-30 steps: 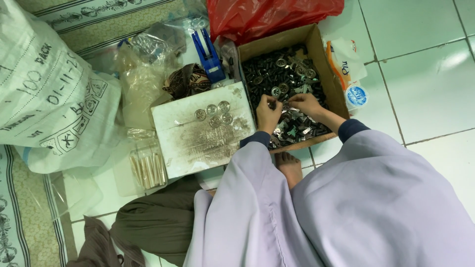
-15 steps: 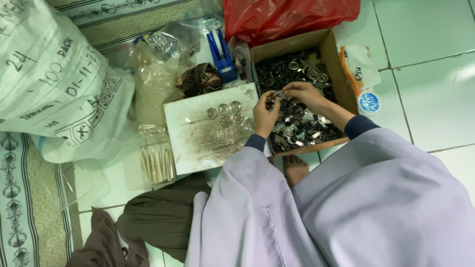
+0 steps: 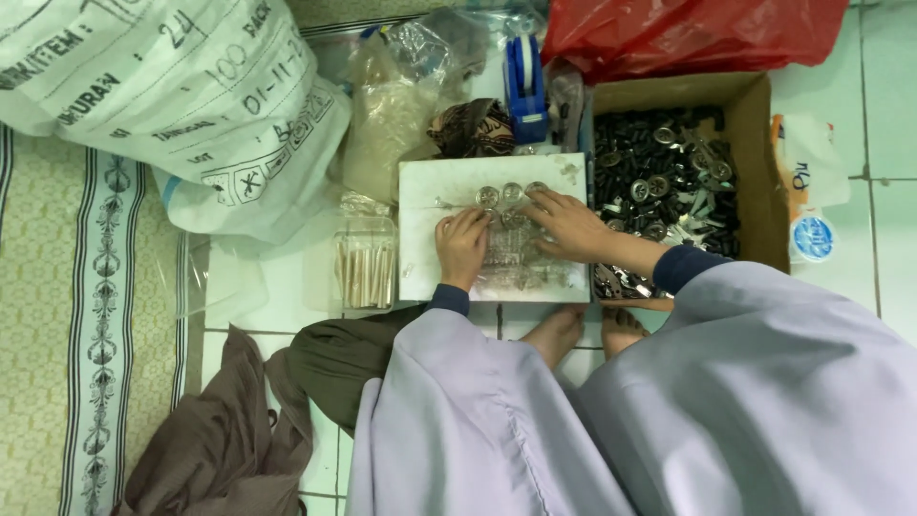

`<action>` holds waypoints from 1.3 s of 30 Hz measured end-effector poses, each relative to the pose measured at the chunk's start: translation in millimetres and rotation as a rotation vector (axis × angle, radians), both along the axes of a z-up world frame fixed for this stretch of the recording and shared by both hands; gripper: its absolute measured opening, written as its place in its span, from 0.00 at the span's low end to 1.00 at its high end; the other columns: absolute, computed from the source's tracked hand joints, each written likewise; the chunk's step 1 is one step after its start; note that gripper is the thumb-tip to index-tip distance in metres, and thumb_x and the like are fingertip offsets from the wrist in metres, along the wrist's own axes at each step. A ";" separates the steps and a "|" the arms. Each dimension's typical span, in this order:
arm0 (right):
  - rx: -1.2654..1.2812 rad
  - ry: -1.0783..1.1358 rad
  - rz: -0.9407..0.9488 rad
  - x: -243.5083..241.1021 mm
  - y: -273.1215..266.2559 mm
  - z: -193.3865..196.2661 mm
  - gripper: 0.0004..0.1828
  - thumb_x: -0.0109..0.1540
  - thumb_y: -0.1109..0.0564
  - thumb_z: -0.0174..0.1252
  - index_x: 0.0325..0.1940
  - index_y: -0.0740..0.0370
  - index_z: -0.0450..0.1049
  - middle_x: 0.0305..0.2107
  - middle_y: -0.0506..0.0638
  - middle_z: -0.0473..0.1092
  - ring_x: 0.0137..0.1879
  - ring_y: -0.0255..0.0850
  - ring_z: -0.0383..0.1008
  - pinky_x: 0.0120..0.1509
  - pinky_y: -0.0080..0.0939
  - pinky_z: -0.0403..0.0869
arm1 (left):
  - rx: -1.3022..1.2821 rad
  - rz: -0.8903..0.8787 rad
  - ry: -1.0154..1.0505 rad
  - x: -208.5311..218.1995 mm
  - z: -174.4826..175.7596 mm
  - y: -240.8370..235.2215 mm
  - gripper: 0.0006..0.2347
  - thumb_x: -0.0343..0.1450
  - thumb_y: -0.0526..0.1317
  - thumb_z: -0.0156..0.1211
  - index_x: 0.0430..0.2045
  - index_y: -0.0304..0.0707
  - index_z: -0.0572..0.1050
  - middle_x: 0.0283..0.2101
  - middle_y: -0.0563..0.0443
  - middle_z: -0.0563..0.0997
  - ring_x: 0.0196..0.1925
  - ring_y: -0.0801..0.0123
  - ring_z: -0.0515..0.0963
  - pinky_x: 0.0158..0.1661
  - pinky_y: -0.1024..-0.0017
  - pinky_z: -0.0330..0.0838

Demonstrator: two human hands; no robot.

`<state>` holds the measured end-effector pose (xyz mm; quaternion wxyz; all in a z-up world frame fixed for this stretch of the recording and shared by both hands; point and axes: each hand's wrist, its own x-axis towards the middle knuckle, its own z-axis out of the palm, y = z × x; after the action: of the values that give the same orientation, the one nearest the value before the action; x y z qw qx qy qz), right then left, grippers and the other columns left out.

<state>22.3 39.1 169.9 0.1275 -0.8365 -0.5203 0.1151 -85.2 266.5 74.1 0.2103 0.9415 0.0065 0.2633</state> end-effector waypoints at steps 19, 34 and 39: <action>-0.031 -0.154 0.038 3.2 10.4 -38.7 0.37 0.64 0.39 0.53 0.76 0.48 0.56 0.74 0.56 0.52 0.79 0.53 0.50 0.78 0.64 0.52 | 0.032 0.053 0.279 15.4 21.0 -8.1 0.19 0.77 0.51 0.50 0.63 0.51 0.71 0.71 0.34 0.63 0.75 0.41 0.59 0.69 0.36 0.46; -0.018 -0.262 0.186 7.6 7.7 -45.2 0.38 0.67 0.29 0.39 0.78 0.45 0.53 0.75 0.54 0.52 0.79 0.47 0.52 0.80 0.62 0.45 | 0.108 0.057 0.338 16.5 2.8 -6.4 0.20 0.79 0.52 0.40 0.68 0.58 0.64 0.72 0.34 0.61 0.76 0.45 0.56 0.70 0.36 0.44; -0.045 -0.178 0.014 19.1 -6.8 -53.3 0.36 0.68 0.35 0.44 0.79 0.47 0.51 0.76 0.51 0.47 0.80 0.47 0.48 0.80 0.62 0.47 | 0.084 0.044 0.376 16.9 0.7 -5.2 0.22 0.79 0.52 0.40 0.70 0.58 0.62 0.73 0.35 0.60 0.77 0.46 0.55 0.70 0.36 0.41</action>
<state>41.4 32.3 116.6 0.0612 -0.8423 -0.5330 0.0528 -68.3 261.3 74.8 0.1599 0.9817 0.0551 0.0873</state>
